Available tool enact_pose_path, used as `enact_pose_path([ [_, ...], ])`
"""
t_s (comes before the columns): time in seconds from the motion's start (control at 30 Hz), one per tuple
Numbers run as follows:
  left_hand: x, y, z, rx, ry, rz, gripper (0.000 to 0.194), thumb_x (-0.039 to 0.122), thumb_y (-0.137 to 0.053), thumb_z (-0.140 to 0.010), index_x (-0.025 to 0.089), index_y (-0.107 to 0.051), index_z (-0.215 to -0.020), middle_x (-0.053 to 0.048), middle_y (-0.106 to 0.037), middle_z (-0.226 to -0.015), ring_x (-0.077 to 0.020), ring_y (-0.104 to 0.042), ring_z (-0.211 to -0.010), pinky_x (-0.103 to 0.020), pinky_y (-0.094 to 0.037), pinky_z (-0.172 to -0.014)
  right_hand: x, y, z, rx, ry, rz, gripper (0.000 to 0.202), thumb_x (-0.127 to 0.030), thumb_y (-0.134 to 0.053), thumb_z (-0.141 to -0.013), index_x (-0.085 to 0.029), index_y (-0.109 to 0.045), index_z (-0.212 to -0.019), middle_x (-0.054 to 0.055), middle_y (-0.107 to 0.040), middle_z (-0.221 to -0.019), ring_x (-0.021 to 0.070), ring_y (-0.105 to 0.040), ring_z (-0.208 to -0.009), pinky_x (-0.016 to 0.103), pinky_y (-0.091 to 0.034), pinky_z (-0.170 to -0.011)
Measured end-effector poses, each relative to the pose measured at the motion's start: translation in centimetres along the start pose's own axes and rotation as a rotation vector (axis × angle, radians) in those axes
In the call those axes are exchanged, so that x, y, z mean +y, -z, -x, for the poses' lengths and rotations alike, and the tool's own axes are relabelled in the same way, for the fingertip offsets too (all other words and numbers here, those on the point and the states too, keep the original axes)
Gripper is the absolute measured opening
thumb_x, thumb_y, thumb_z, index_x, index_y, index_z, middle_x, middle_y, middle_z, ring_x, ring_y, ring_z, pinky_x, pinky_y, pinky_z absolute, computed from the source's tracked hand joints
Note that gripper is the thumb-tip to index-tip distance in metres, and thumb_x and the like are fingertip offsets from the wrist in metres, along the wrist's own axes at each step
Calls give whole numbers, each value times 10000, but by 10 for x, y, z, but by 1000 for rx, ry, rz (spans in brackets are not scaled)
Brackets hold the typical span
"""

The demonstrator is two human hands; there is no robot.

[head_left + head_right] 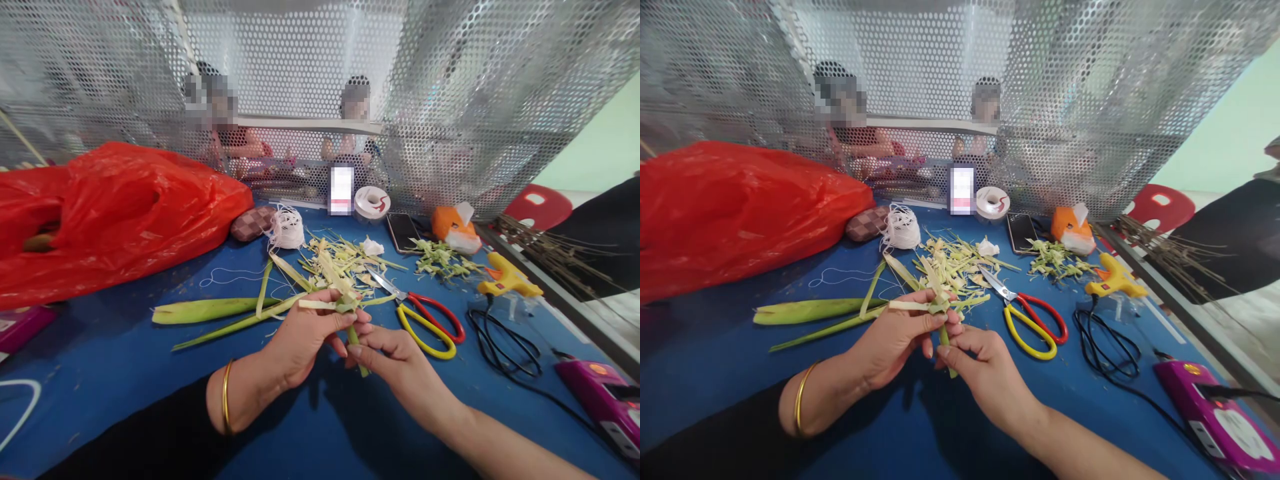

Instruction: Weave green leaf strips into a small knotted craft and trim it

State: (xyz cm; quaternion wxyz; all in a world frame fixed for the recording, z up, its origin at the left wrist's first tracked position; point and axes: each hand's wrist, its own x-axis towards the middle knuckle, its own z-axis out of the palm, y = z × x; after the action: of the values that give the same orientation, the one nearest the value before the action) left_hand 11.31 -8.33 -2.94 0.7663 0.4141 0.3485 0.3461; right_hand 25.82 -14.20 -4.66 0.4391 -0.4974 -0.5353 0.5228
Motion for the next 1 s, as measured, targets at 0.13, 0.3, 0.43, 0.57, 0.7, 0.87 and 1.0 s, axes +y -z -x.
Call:
enact_pose_path([
  [0.13,0,3,-2,-7,-14,-37,208,187,-761,-730,114,-645,-886,-79,-729,-828,-171,-699,-736,-147,-450,-389,-6,2,1,-53,-7,-54,302,-405,-685,-805,-189,-738,-601,20,-597,-659,148,-500,-650,266,-393,-612],
  [0.3,3,5,-3,20,-10,-40,265,218,-781,-719,121,-618,-905,-73,-730,-782,-167,-691,-687,-157,-436,-382,-8,4,3,-90,-10,-107,271,-367,-677,-822,-193,-738,-625,20,-616,-686,142,-491,-653,263,-391,-609],
  [0.43,4,5,-4,6,3,-6,289,208,-780,-715,118,-628,-944,-57,-719,-793,-160,-688,-719,-163,-466,-427,-4,4,2,-91,20,-19,324,-404,-658,-834,-180,-713,-606,23,-600,-671,149,-504,-661,270,-401,-620],
  [0.57,4,5,-4,-14,11,18,256,214,-758,-736,126,-616,-929,-20,-674,-747,-123,-637,-643,-182,-487,-454,-1,5,-3,22,-37,-66,290,-461,-705,-788,-177,-702,-728,27,-633,-721,164,-558,-712,287,-446,-692],
  [0.7,4,4,-2,-101,47,-63,209,253,-740,-752,136,-629,-886,-16,-642,-731,-123,-607,-637,-183,-462,-436,-4,10,-7,213,-72,-365,336,-483,-769,-716,-191,-674,-852,26,-671,-769,165,-609,-707,305,-504,-715],
  [0.87,3,4,2,-167,71,-129,285,237,-781,-674,154,-630,-901,-1,-627,-729,-119,-581,-630,-182,-421,-441,-5,14,-8,262,-139,-433,287,-385,-836,-649,-178,-649,-719,-13,-632,-605,120,-564,-564,256,-484,-597],
  [1.0,0,0,3,-11,49,-203,255,234,-779,-665,159,-598,-828,58,-547,-596,-49,-425,-475,-161,-275,-400,-4,13,-8,268,-74,-300,267,-375,-824,-661,-180,-652,-719,-2,-665,-628,140,-608,-595,276,-500,-626],
])
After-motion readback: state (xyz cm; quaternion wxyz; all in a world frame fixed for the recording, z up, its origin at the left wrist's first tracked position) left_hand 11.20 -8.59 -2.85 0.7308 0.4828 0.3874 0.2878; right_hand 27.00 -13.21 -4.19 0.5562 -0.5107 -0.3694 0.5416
